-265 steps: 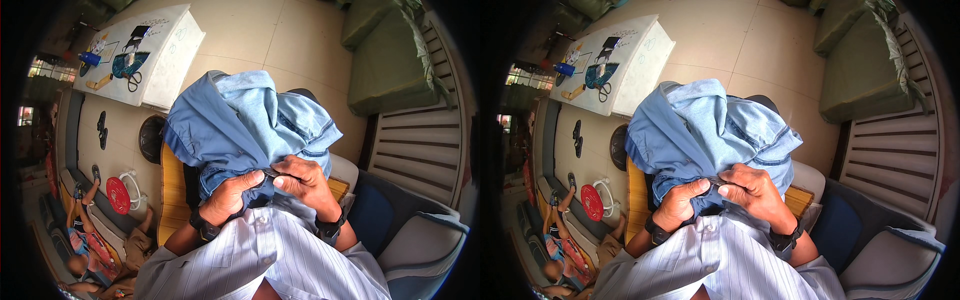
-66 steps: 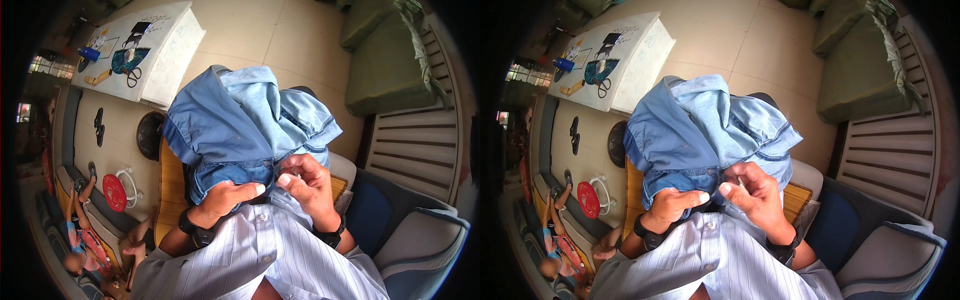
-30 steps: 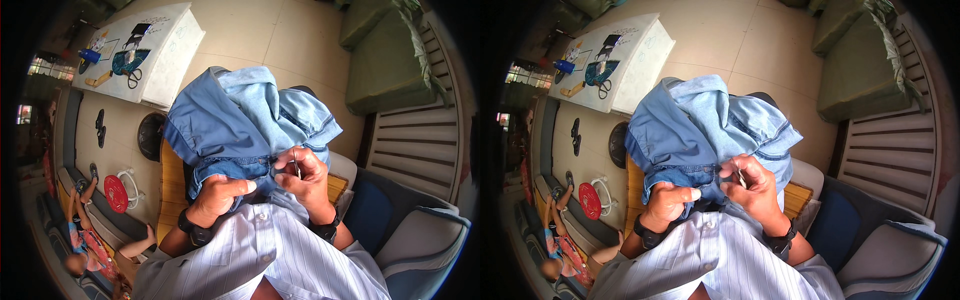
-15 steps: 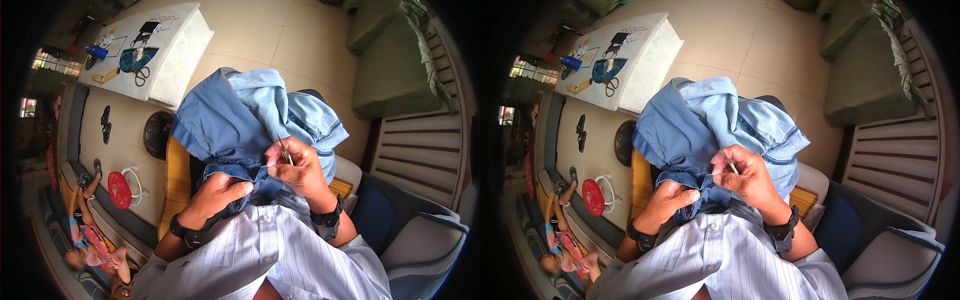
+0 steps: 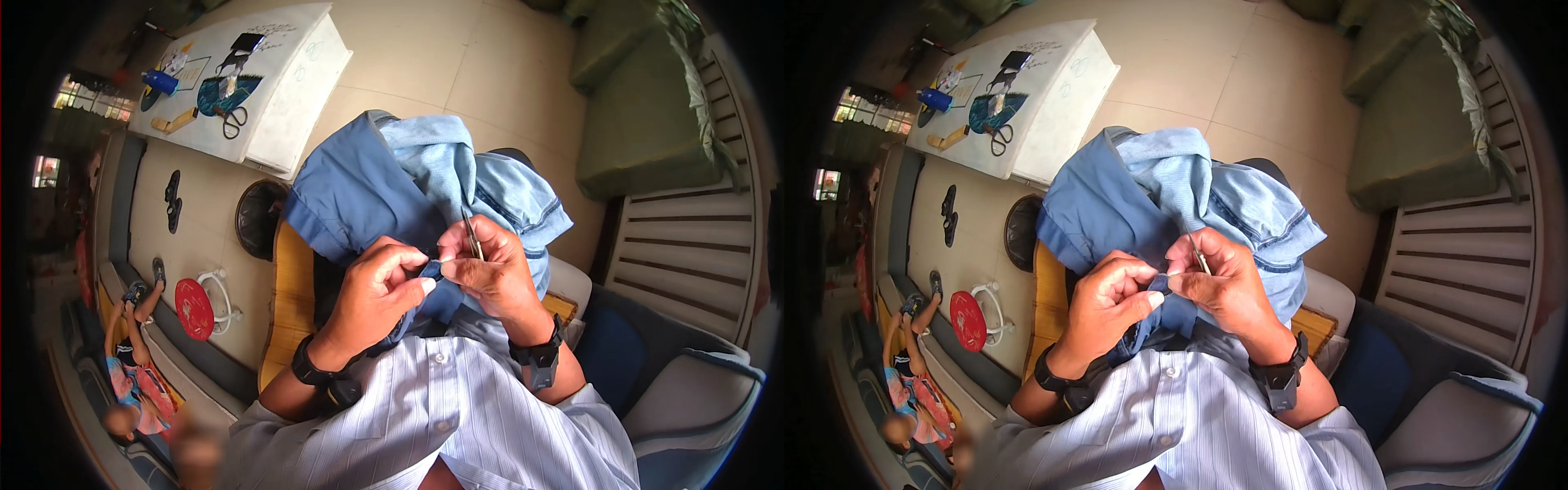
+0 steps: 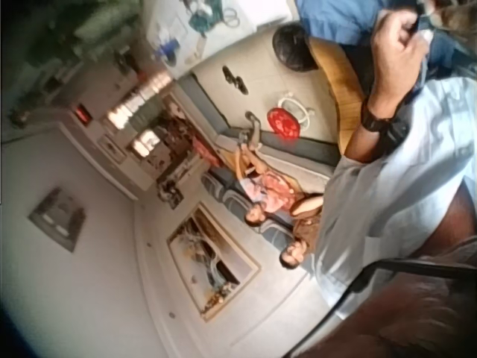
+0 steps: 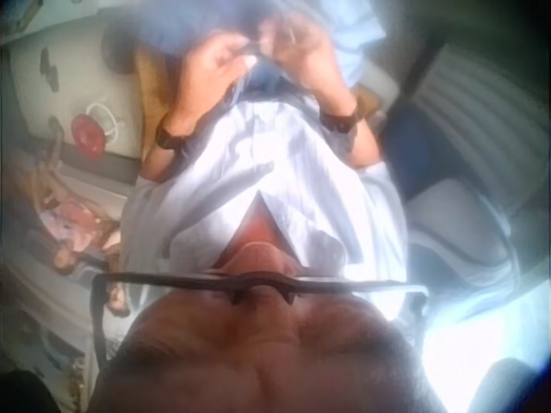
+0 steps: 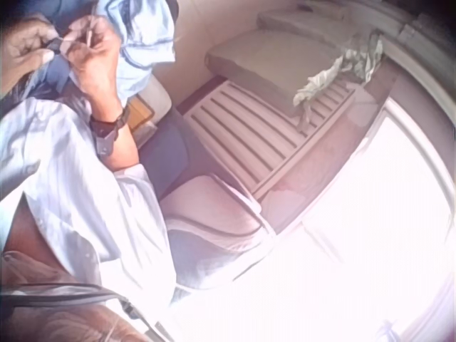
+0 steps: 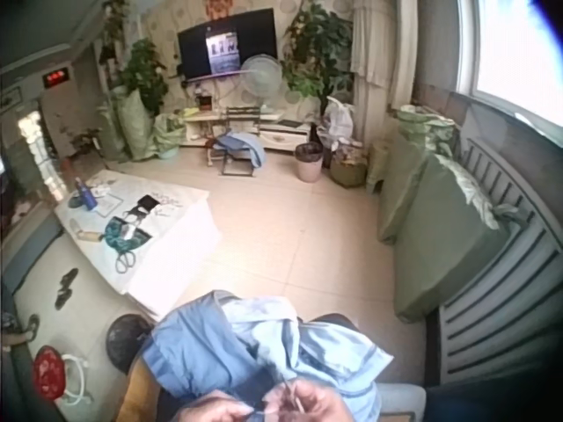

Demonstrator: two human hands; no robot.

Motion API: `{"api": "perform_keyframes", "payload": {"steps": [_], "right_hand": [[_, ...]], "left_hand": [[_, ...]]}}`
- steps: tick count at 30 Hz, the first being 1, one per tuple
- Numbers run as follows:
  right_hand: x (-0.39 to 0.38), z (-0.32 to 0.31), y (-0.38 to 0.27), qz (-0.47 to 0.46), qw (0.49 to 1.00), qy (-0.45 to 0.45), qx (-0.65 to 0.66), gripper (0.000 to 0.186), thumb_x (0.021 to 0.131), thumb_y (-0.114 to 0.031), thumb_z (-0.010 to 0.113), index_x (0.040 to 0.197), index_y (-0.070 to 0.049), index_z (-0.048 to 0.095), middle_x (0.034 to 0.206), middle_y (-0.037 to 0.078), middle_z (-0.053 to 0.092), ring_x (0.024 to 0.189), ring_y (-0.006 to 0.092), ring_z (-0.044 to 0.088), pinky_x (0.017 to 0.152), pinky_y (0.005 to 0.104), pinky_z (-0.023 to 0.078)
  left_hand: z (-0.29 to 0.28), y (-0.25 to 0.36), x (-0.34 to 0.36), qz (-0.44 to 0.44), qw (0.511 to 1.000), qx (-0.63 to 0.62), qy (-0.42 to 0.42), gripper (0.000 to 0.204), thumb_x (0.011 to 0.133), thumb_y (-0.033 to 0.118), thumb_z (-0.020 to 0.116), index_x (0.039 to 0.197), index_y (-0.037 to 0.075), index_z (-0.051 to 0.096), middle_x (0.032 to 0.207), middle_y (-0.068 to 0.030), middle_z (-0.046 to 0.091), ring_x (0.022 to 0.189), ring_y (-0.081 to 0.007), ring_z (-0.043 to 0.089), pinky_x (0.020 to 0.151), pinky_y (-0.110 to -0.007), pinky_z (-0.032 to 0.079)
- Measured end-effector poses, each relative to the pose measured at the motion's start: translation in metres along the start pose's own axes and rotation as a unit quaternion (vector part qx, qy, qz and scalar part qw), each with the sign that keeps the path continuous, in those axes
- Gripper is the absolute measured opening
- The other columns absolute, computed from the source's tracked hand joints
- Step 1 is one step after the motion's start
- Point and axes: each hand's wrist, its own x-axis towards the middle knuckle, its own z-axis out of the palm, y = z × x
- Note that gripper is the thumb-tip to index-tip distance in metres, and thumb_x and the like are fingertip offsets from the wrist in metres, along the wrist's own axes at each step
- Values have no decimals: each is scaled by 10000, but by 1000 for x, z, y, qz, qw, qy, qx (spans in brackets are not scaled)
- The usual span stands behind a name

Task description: The person holds a light blue denim garment on their lap and uses small scissors to snip threads along a seam. They repeatedly adjust the fabric and continue cutting threads in the same area throughout the clip.

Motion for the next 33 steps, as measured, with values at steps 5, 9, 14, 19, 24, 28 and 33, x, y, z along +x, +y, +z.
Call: {"api": "perform_keyframes", "payload": {"steps": [5, 9, 14, 19, 24, 28, 33], "right_hand": [[1, -2, 1, 6, 1000, -11, 2, 249, 849, 75, 739, 1070, -22, 675, 941, 1, 664, 800, 62, 589, 628, 205, 436], [4, -4, -1, 10, 1000, -7, 20, 275, 852, 91, 727, 1100, -18, 681, 942, 10, 675, 709, 46, 564, 560, 208, 413], [1, -12, -6, -13, 997, 25, 73, 305, 863, 110, 734, 1140, -9, 689, 909, 33, 688, 587, 30, 511, 450, 193, 346], [-3, -23, 1, -12, 994, 20, 105, 297, 880, 81, 744, 1157, -9, 686, 905, 29, 690, 589, 26, 500, 457, 189, 328], [-12, -22, -1, 21, 998, 32, 48, 272, 966, -99, 731, 1204, 17, 667, 887, 26, 667, 568, 21, 449, 474, 205, 323], [-23, -19, -2, 10, 999, 37, -8, 366, 1031, -218, 664, 1276, 53, 636, 919, 60, 676, 548, 21, 416, 477, 207, 331], [-34, -18, -2, 5, 998, 38, -55, 407, 1053, -240, 633, 1321, 66, 619, 958, 85, 685, 550, 27, 415, 492, 203, 342]], "left_hand": [[2, -11, 9, -3, 1000, -6, -29, 113, 931, -51, 726, 1025, -41, 664, 1053, -44, 606, 727, -34, 582, 644, -212, 496], [-1, -15, 13, -116, 979, -160, -54, 73, 965, 26, 717, 997, 0, 656, 956, -24, 623, 690, -41, 576, 616, -213, 481], [-12, -24, 11, -193, 932, -302, -53, 126, 999, 123, 709, 1019, 13, 651, 890, -19, 644, 659, -77, 594, 601, -229, 495], [-11, -27, 7, -202, 904, -375, -25, 109, 1012, 99, 690, 1050, 13, 637, 912, -33, 659, 672, -109, 646, 637, -244, 545], [-6, -40, 4, -169, 919, -355, -11, 142, 1004, 47, 679, 1122, -6, 622, 936, -69, 667, 673, -139, 665, 637, -289, 594], [-1, -33, 5, -131, 943, -304, 19, 159, 1004, 16, 665, 1147, -30, 613, 930, -67, 662, 691, -123, 681, 648, -257, 574], [0, -37, 2, -100, 970, -221, 20, 153, 1016, 16, 651, 1154, -39, 613, 915, -65, 669, 689, -119, 690, 647, -252, 570]]}}
